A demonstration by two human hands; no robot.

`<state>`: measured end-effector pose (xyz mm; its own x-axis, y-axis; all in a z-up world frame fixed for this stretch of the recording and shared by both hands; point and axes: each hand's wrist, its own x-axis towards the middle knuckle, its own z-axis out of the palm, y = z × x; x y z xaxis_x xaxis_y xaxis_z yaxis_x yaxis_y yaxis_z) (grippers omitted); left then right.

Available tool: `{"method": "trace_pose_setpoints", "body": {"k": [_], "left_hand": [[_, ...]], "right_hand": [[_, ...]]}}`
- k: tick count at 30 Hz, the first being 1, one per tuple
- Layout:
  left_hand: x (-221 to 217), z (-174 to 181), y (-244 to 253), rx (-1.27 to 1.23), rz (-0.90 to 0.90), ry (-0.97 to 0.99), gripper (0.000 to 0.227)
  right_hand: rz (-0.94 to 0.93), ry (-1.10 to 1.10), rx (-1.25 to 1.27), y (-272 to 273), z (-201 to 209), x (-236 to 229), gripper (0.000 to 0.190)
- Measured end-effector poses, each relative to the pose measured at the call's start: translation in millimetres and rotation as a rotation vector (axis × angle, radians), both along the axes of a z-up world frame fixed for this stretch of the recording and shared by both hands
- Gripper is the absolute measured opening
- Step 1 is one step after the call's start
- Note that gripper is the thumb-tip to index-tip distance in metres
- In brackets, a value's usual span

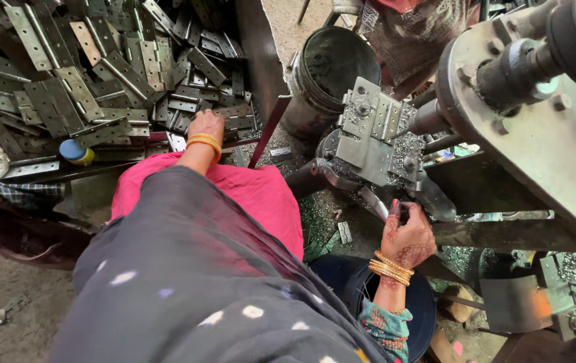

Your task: The person repeatedly picks up small metal pieces from a bin, places them into a press machine, operates the press, and removes the processed pieces. The person handles the metal pieces one at a time and uses a tool to assist with removal from the press.

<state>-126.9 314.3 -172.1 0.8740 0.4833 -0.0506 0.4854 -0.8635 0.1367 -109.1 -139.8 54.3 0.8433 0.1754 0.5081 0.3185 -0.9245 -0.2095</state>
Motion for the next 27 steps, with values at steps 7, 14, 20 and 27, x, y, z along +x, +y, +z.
{"method": "trace_pose_setpoints", "body": {"k": [7,14,20,27], "left_hand": [[18,92,-48,-0.548,-0.124,0.054,0.046],[99,168,-245,-0.655,-0.343,-0.407,0.033],[96,148,-312,0.053,-0.444,-0.471,0.036],[88,174,-319,0.066,-0.603,-0.112,0.04]], "right_hand": [[-0.093,-0.005,-0.051,6,6,-3,0.028],[-0.167,0.14,-0.115,4,0,1,0.031],[-0.169,0.304,-0.111,-7,-9,-4,0.034],[-0.217,0.435,-0.208,-10,-24,-4,0.038]]}}
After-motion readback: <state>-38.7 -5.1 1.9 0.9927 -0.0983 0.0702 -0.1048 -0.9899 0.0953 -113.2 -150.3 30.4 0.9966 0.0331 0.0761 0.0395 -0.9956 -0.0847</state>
